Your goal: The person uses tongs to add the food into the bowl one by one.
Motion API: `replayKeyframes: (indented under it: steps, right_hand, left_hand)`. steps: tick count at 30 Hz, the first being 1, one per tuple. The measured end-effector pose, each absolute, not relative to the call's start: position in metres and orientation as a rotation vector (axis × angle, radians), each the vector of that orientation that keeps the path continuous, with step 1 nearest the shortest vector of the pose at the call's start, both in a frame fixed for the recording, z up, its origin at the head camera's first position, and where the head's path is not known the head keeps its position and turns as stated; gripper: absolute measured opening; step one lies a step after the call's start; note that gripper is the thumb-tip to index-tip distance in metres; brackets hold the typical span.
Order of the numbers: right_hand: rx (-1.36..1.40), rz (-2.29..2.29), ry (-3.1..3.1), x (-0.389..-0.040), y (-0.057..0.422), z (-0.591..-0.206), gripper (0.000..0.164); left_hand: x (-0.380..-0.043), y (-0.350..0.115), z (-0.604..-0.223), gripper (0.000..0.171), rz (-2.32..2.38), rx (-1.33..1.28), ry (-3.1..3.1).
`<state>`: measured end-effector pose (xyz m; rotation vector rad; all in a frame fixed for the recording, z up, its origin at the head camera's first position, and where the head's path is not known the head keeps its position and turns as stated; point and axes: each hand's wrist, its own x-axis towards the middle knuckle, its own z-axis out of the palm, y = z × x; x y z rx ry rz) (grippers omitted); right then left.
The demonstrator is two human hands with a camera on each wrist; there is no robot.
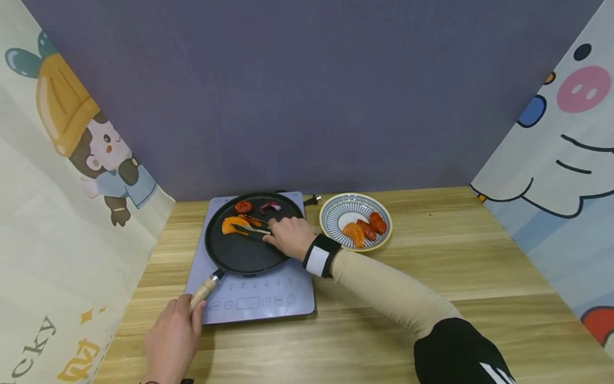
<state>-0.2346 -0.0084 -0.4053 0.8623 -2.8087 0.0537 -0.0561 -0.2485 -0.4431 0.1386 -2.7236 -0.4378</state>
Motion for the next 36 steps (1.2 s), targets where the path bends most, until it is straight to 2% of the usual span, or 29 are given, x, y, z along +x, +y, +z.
replayKeyframes:
  steps: [12,23,36]
  right_hand:
    - [0.840,0.070,-2.838,-0.238,-0.010,-0.406,0.041]
    - [0.804,0.101,-2.936,-0.230,-0.003,-0.392,0.065]
    - [0.817,0.094,-2.923,-0.228,0.001,-0.398,0.069]
  left_hand:
    - [-0.058,-0.247,-0.441,0.031,-0.427,0.126,-2.732]
    - [-0.059,-0.247,-0.442,0.031,-0.428,0.112,-2.717]
    - [-0.058,-0.247,-0.443,0.032,-0.431,0.150,-2.728]
